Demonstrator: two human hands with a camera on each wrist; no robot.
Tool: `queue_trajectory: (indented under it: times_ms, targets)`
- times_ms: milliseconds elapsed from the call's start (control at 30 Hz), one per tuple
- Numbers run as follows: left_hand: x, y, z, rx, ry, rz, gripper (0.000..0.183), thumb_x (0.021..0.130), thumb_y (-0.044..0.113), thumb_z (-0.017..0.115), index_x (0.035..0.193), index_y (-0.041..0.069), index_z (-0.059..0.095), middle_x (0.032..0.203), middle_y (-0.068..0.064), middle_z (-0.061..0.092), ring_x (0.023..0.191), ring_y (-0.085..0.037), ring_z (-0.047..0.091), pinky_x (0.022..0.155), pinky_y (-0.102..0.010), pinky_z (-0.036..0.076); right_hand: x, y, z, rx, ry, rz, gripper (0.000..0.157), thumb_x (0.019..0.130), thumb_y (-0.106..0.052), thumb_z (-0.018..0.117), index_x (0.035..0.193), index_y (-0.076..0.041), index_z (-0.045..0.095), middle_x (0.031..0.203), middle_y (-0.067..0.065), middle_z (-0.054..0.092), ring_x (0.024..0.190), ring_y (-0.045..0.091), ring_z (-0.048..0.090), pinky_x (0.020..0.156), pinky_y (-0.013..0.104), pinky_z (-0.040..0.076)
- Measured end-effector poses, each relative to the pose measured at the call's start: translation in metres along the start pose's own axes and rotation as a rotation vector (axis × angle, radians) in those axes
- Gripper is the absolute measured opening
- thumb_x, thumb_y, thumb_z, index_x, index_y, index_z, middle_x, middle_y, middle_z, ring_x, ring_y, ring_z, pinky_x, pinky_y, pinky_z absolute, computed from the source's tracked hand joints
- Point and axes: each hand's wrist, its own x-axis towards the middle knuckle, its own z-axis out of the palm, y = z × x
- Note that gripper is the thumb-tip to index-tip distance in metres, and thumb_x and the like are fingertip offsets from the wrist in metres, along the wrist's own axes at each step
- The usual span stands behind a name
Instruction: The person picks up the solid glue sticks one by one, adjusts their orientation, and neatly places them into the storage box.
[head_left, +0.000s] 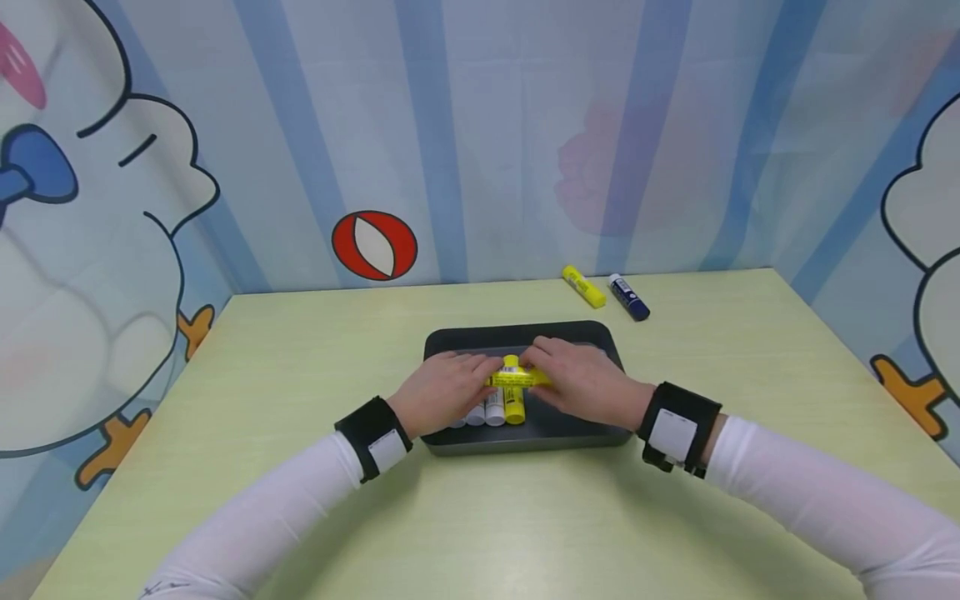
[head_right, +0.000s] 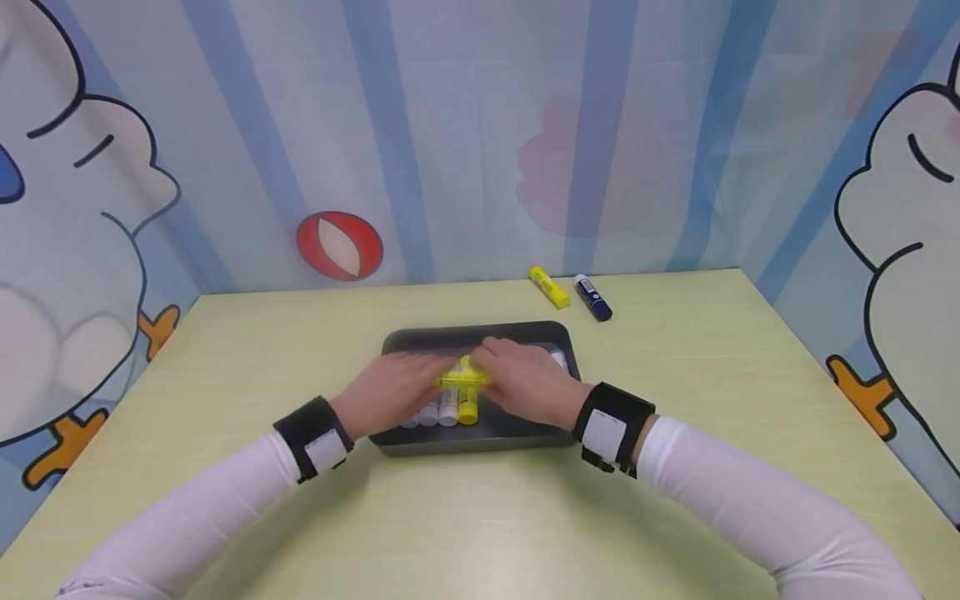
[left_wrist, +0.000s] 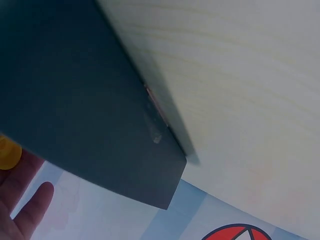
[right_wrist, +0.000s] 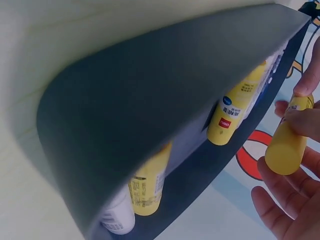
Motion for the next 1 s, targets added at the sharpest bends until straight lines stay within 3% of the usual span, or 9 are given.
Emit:
queue_trajectory:
  times_ms: [133, 267, 467, 600, 733, 833, 1000]
  targets:
    - [-0.001, 0.0, 0.001, -0.042, -0.004, -0.037, 0.044, 0.093, 0.03, 0.066, 0.128, 0.007, 0.054, 0.113, -0.004, 0.067, 0.097, -0.016, 0.066, 0.085, -0.031, 0.052, 0.0, 0.002, -0.002, 0.043, 0.013, 0.024, 0.035, 0.086, -0.021, 0.076, 0.114, -0.008, 0.06, 0.101, 0.002, 0.055, 0.077, 0.013, 0.053, 0.064, 0.024, 0.05]
    - [-0.002, 0.001, 0.001, -0.116, 0.022, -0.097, 0.044, 0.094, 0.03, 0.066, 0.128, 0.005, 0.055, 0.116, -0.007, 0.067, 0.086, -0.016, 0.067, 0.083, -0.031, 0.053, 0.002, 0.003, -0.006, 0.149, 0.045, 0.114, 0.047, 0.087, -0.025, 0.075, 0.126, -0.007, 0.055, 0.113, 0.007, 0.056, 0.088, 0.016, 0.059, 0.068, 0.029, 0.052]
    - [-0.002, 0.004, -0.004, -0.271, 0.07, -0.23, 0.043, 0.094, 0.03, 0.065, 0.128, 0.006, 0.056, 0.11, -0.007, 0.068, 0.069, -0.013, 0.059, 0.07, -0.027, 0.055, 0.003, 0.004, -0.008, 0.502, 0.078, 0.326, 0.064, 0.093, -0.027, 0.068, 0.143, -0.003, 0.036, 0.136, 0.016, 0.048, 0.117, 0.029, 0.053, 0.087, 0.041, 0.051]
    - [0.0, 0.007, -0.008, -0.38, 0.079, -0.326, 0.041, 0.096, 0.03, 0.063, 0.129, 0.007, 0.057, 0.093, -0.002, 0.067, 0.064, -0.01, 0.053, 0.057, -0.022, 0.049, 0.006, 0.001, -0.009, 0.77, 0.092, 0.471, 0.065, 0.097, -0.031, 0.06, 0.147, -0.004, 0.029, 0.142, 0.021, 0.043, 0.122, 0.033, 0.05, 0.092, 0.045, 0.048]
    - [0.003, 0.012, -0.014, -0.472, 0.09, -0.404, 0.041, 0.095, 0.029, 0.064, 0.129, 0.007, 0.058, 0.082, 0.0, 0.063, 0.063, -0.011, 0.052, 0.053, -0.022, 0.045, 0.008, -0.003, -0.01, 1.005, 0.149, 0.552, 0.06, 0.101, -0.03, 0.053, 0.148, -0.001, 0.028, 0.14, 0.023, 0.045, 0.122, 0.034, 0.052, 0.095, 0.048, 0.046]
    - [0.004, 0.015, -0.017, -0.501, 0.104, -0.432, 0.04, 0.094, 0.029, 0.065, 0.128, 0.008, 0.059, 0.083, 0.0, 0.065, 0.063, -0.012, 0.053, 0.054, -0.023, 0.046, 0.01, -0.006, -0.009, 1.123, 0.205, 0.593, 0.056, 0.103, -0.027, 0.051, 0.147, 0.001, 0.03, 0.136, 0.023, 0.051, 0.119, 0.034, 0.054, 0.093, 0.046, 0.048]
    - [0.004, 0.021, -0.02, -0.497, 0.115, -0.444, 0.038, 0.093, 0.028, 0.067, 0.125, 0.007, 0.061, 0.084, -0.001, 0.066, 0.063, -0.012, 0.053, 0.054, -0.023, 0.046, 0.012, -0.012, -0.005, 1.21, 0.288, 0.638, 0.05, 0.102, -0.02, 0.052, 0.143, 0.005, 0.036, 0.131, 0.024, 0.054, 0.115, 0.037, 0.056, 0.091, 0.039, 0.05]
